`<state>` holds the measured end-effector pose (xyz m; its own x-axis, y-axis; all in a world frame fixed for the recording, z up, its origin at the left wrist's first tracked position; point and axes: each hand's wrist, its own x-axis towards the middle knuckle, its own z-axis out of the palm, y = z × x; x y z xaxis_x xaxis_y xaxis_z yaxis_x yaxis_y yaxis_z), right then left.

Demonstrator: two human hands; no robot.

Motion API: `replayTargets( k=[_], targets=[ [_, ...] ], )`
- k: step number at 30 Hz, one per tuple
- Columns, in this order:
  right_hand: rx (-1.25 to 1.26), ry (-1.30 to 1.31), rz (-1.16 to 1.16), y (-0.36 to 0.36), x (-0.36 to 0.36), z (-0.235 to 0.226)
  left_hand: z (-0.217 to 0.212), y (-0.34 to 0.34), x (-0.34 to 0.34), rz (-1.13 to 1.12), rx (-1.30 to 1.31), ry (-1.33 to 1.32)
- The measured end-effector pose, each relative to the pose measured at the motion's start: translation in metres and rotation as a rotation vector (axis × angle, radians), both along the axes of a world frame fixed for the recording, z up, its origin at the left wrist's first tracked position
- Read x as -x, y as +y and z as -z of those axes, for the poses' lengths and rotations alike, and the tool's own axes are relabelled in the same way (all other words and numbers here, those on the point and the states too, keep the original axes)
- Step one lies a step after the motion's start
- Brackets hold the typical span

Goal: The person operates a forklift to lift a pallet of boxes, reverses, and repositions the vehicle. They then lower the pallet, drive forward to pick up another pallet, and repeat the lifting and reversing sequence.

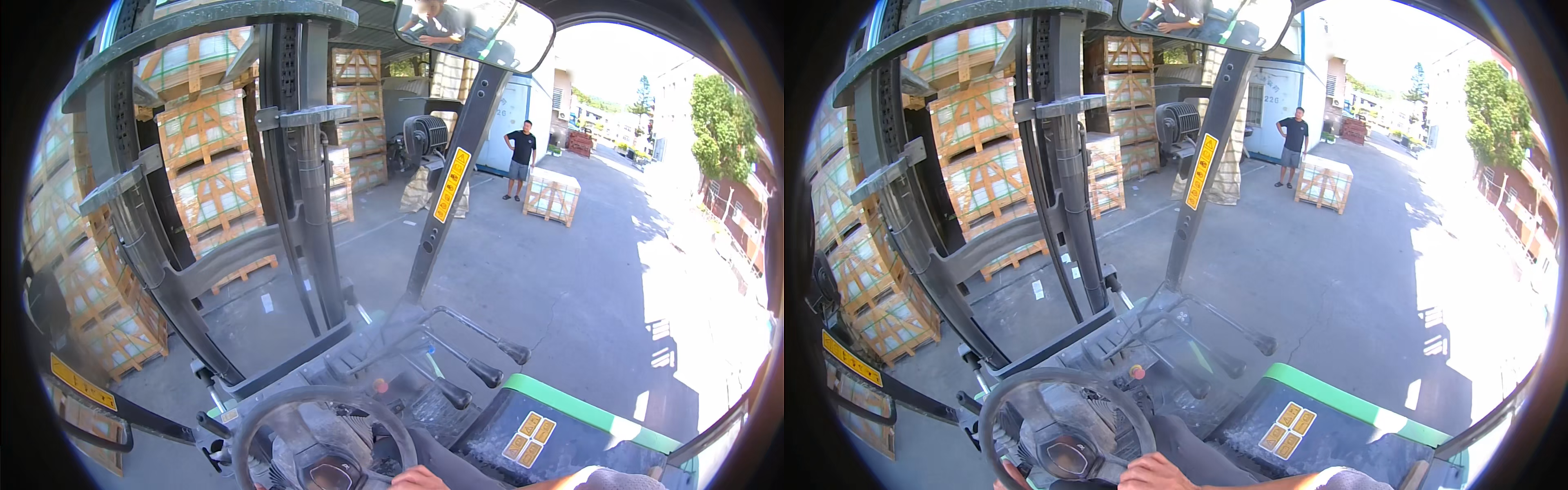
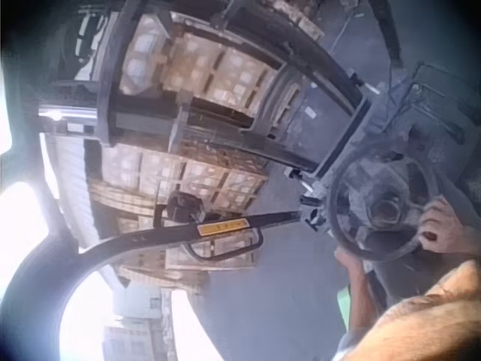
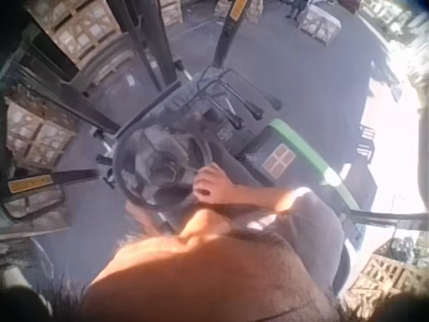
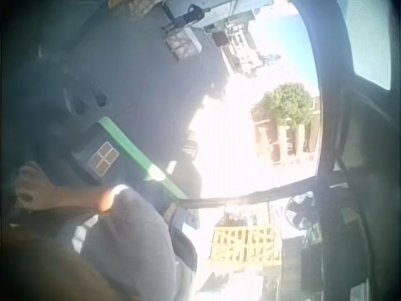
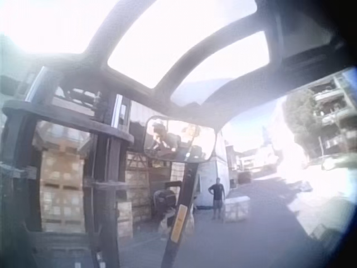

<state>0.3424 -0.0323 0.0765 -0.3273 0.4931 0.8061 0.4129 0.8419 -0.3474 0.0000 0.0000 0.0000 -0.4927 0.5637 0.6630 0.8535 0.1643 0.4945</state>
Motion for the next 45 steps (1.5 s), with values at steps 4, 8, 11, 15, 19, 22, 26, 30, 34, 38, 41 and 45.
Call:
replayTargets(
  k=[4,8,11,15,19,22,26,30,34,38,41,45],
  targets=[
    [-0.002,0.305,0.157,0.089,0.01,-0.065,-0.012,0.009,0.006,0.026,0.002,-0.028],
    [-0.068,0.346,0.07,0.124,0.115,-0.124,-0.015,0.004,0.015,0.033,-0.005,-0.053],
    [-0.053,0.272,-0.091,0.095,0.183,-0.131,-0.016,-0.003,0.018,0.034,-0.004,-0.087],
    [0.024,0.127,-0.2,0.037,0.224,-0.101,-0.017,-0.01,0.02,0.053,0.004,-0.132],
    [0.002,0.148,-0.212,-0.005,0.241,-0.073,-0.022,-0.016,0.03,0.075,0.014,-0.161],
    [0.1,0.073,-0.308,-0.027,0.239,-0.065,-0.026,-0.021,0.044,0.078,0.015,-0.2],
    [0.268,0.124,-0.396,-0.049,0.222,-0.076,-0.031,-0.028,0.068,0.094,0.009,-0.238],
    [0.058,0.207,-0.171,-0.047,0.166,-0.093,-0.037,-0.029,0.095,0.12,-0.001,-0.263],
    [0.027,0.251,0.386,-0.037,0.087,-0.093,-0.051,-0.004,0.124,0.197,0.006,-0.305],
    [0.057,0.119,0.695,-0.033,0.061,-0.078,-0.066,0.022,0.148,0.255,0.009,-0.35],
    [-0.098,0.209,0.711,-0.028,0.075,-0.073,-0.076,0.034,0.162,0.301,0.016,-0.381],
    [-0.22,0.231,0.717,-0.006,0.096,-0.084,-0.086,0.052,0.183,0.364,0.003,-0.43]
  ],
)
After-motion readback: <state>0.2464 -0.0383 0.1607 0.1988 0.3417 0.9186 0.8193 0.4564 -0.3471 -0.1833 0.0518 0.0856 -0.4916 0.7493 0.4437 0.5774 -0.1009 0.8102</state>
